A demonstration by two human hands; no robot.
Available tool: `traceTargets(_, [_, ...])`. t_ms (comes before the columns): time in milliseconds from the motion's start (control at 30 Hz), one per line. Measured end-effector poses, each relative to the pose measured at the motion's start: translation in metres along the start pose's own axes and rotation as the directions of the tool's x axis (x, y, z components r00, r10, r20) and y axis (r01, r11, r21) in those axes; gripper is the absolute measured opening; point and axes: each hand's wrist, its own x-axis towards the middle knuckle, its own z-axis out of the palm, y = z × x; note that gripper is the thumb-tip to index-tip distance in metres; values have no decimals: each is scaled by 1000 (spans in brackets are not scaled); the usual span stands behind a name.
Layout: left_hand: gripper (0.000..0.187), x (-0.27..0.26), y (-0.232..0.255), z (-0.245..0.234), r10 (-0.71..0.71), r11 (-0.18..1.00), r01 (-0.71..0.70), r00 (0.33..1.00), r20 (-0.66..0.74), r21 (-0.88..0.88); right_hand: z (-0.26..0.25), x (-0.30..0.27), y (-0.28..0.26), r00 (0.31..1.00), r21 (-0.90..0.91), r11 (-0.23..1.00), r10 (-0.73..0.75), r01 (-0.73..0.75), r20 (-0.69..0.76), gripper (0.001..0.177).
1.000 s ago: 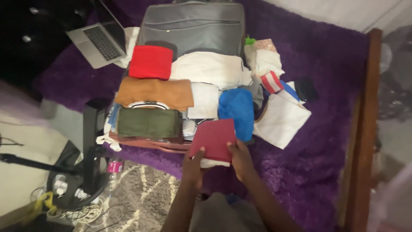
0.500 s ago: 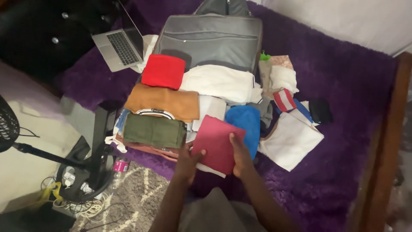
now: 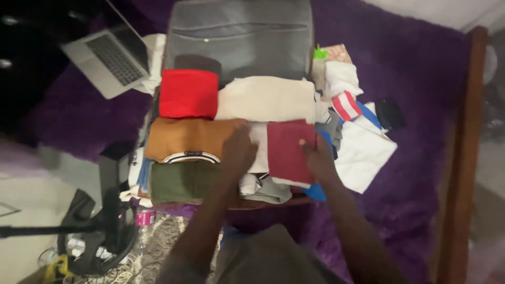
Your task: The recorder is folding clothes and packing them into a suitcase.
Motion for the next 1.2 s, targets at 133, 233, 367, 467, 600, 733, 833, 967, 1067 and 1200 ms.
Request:
traceTargets(133, [68,23,-28,8,5,990,-22,993,115,142,10,17,-1,998,-79,995,62,-61,9,31])
traceTargets(233, [73,8,-54,35,95,959,-136,981,169,250,24,23,20,985,219,961,159,-170,65,38])
traceTargets(367, [72,2,-54,30,145,926,-214,963,229,311,38,34,55,948,181,933,290,-311,134,36])
traceTargets(467, [73,2,-61,27,116,935,-195,958,262,297,50,41,55,954,279,913,272,-298,129,38])
traceTargets(600, [69,7,-71,39,143,967,-172,976,162,186,57,48,78,977,263,943,184,-206,106,46])
traceTargets(733, [59,14,-81,49,274,944,-253,959,-74,210,63,56,85,997,-229,971,-65,72,38,59])
traceTargets(833, [57,19,-50,24,290,955,-281,952,-99,96,75,51,73,967,42,999,-39,30,252,57])
traceTargets(967, [62,19,-22,28,274,949,-290,953,130,122,92,24,16,961,-631,744,-277,221,10,64])
traceTargets(1067, [64,13,-23,41,294,922,-315,948,122,225,100,-1,8,921,-832,445,-346,330,180,61])
traceTargets(1200, [61,17,-25,56,263,936,-268,963,52,228,100,-2,49,934,-858,402,-285,320,215,61])
